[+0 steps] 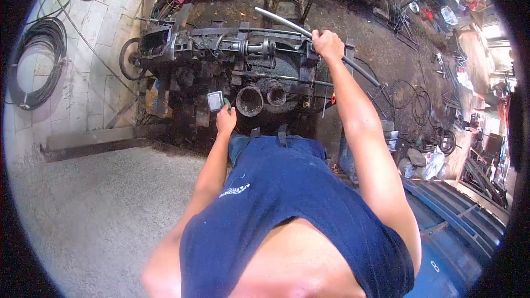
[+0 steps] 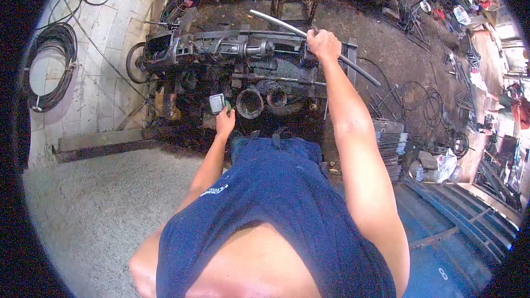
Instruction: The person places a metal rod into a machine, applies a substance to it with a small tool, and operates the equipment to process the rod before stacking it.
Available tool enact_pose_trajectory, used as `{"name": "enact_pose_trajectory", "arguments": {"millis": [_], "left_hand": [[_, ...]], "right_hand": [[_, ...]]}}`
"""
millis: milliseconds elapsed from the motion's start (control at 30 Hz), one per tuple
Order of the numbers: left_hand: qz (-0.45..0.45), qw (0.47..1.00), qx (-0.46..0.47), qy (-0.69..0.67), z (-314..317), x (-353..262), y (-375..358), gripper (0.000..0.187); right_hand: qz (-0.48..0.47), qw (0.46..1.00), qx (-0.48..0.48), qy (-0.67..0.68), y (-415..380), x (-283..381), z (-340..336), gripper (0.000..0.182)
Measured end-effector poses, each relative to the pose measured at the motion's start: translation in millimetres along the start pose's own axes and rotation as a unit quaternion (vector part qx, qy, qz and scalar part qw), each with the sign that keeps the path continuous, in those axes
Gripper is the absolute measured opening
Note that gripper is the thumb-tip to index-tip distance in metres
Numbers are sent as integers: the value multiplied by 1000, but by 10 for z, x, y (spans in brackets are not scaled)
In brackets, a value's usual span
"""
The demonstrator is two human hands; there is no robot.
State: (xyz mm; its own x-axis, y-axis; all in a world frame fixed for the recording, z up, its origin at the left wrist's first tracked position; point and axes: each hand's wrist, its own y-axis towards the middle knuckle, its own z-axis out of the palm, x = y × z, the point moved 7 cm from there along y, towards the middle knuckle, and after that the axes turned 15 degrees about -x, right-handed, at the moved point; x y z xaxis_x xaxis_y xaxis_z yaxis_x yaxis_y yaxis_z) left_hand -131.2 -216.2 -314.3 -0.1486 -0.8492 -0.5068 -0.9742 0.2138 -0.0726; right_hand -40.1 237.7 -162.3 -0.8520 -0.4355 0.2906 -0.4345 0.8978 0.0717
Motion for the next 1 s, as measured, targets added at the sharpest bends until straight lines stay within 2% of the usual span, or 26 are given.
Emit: {"name": "enact_pose_trajectory", "arguments": {"millis": [300, 600, 1000], "left_hand": [[-1, 998, 23, 50, -34, -94, -2, 45], [4, 1000, 7, 13, 3, -25, 30, 46], [-9, 999, 28, 39, 56, 16, 29, 46]], "right_hand": [[-13, 1000, -9, 14, -30, 60, -43, 57], [-12, 1000, -7, 14, -23, 57, -34, 57], [-19, 999, -25, 18, -51, 66, -61, 58]]}}
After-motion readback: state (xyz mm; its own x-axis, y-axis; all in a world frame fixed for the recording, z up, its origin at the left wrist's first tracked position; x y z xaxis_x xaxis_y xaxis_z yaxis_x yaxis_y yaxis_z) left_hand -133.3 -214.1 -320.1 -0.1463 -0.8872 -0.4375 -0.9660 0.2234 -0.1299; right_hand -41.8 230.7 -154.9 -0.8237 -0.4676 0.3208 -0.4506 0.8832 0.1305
